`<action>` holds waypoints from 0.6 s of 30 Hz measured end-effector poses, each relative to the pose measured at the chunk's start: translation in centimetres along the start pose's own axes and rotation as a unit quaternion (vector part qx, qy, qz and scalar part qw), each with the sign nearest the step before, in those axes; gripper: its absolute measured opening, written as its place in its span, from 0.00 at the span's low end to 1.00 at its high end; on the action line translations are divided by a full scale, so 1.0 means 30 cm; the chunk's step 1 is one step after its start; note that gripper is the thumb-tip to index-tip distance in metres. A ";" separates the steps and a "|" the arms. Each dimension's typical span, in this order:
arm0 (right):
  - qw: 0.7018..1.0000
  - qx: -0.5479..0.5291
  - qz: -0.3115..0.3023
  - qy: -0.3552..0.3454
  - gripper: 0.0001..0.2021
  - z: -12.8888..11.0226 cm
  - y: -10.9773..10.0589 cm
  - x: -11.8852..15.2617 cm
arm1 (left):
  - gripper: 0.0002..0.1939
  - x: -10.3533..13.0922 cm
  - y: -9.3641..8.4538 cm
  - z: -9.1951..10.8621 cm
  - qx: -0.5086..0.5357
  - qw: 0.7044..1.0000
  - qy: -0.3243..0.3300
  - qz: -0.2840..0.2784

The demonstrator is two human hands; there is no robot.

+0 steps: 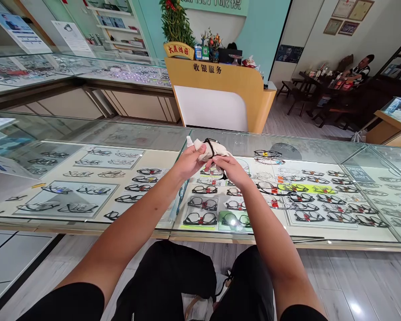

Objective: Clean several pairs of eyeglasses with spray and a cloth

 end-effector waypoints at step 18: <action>0.999 -0.029 -0.014 0.003 0.24 0.003 0.012 0.004 | 0.29 -0.005 -0.031 0.024 -0.003 0.999 -0.038 -0.030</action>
Point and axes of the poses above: each hand's wrist, its own x-axis away from the middle knuckle, its own y-axis out of the palm, z = x × y, the point moved 2 cm from there along -x, towards the middle knuckle, and after that the axes turned 9 degrees about -y, right-handed, at the moved point
